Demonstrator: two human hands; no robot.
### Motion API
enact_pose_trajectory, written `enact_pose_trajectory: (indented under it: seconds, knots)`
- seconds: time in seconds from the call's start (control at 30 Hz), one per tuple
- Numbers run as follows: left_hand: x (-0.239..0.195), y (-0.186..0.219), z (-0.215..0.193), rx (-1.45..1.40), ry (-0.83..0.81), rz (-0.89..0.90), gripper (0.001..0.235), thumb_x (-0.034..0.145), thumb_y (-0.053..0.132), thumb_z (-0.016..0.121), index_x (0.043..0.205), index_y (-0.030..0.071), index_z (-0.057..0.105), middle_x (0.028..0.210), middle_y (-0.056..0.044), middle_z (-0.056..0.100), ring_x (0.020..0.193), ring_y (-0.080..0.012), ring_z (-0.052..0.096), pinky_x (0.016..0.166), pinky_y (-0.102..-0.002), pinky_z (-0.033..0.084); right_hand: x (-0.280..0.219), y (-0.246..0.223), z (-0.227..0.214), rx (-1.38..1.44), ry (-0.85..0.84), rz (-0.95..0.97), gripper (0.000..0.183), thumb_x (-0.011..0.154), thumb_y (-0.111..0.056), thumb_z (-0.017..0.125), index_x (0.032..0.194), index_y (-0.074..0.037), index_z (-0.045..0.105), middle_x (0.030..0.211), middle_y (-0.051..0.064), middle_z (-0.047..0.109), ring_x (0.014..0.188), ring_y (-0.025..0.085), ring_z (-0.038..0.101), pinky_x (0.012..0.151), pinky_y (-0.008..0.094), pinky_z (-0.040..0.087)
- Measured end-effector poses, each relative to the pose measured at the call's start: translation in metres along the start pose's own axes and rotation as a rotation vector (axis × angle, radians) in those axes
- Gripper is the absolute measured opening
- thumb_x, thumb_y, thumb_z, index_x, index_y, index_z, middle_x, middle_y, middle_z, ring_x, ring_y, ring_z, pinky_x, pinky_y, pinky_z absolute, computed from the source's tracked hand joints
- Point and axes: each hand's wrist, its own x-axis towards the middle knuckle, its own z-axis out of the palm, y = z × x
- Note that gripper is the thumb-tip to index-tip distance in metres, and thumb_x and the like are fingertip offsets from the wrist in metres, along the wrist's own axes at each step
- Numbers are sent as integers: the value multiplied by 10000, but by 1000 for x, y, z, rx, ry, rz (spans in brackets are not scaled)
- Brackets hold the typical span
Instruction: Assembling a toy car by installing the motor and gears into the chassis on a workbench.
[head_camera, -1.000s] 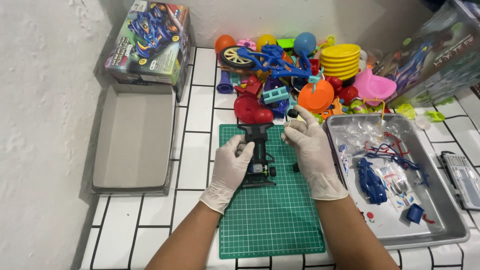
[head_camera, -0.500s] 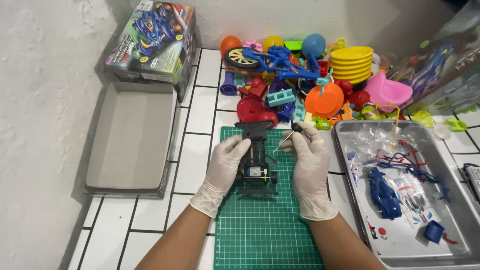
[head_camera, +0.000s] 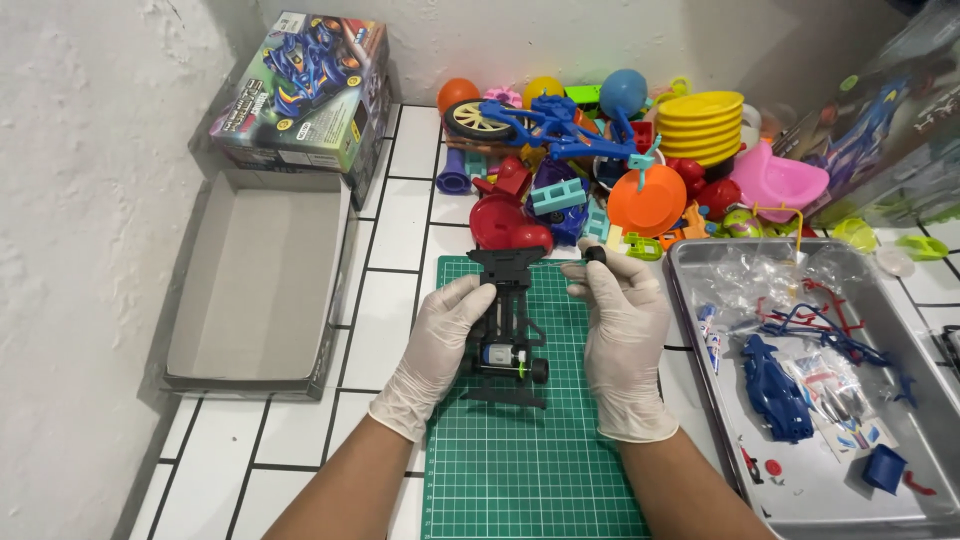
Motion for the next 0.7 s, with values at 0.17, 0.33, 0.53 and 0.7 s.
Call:
enact_pose_trajectory:
  seconds: [0.17,0.33,0.53,0.7]
  knots:
    - [0,-2,0,-79,-3,-2,118,947,135,692,962,60,782,802,-111,754,761,-178,712,775,-346,625,-3,-5,0,-22,22,-82,155,973,13,650,1128,27,648,1133,192,729,894,230,745,756,272,616]
    - [5,-14,-7,-136,-17,0,156,944,132,679,1014,38,782,840,-156,753,760,-221,732,758,-367,632,-7,-12,4,-27,6,-154,130,956,37,654,1086,34,660,1082,188,721,859,223,738,761,304,628]
    - [6,-19,-9,-140,-8,-5,181,943,128,672,1042,19,777,864,-174,756,773,-232,737,753,-373,634,-7,-7,1,-38,-4,-177,122,949,62,651,1068,39,656,1096,207,709,867,225,734,782,335,628]
    - [5,-14,-6,-136,-3,12,180,944,133,676,1038,27,787,842,-157,756,767,-210,732,747,-349,626,-5,3,-4,-25,-13,-160,109,959,57,653,1065,32,655,1092,197,714,879,219,736,783,323,616]
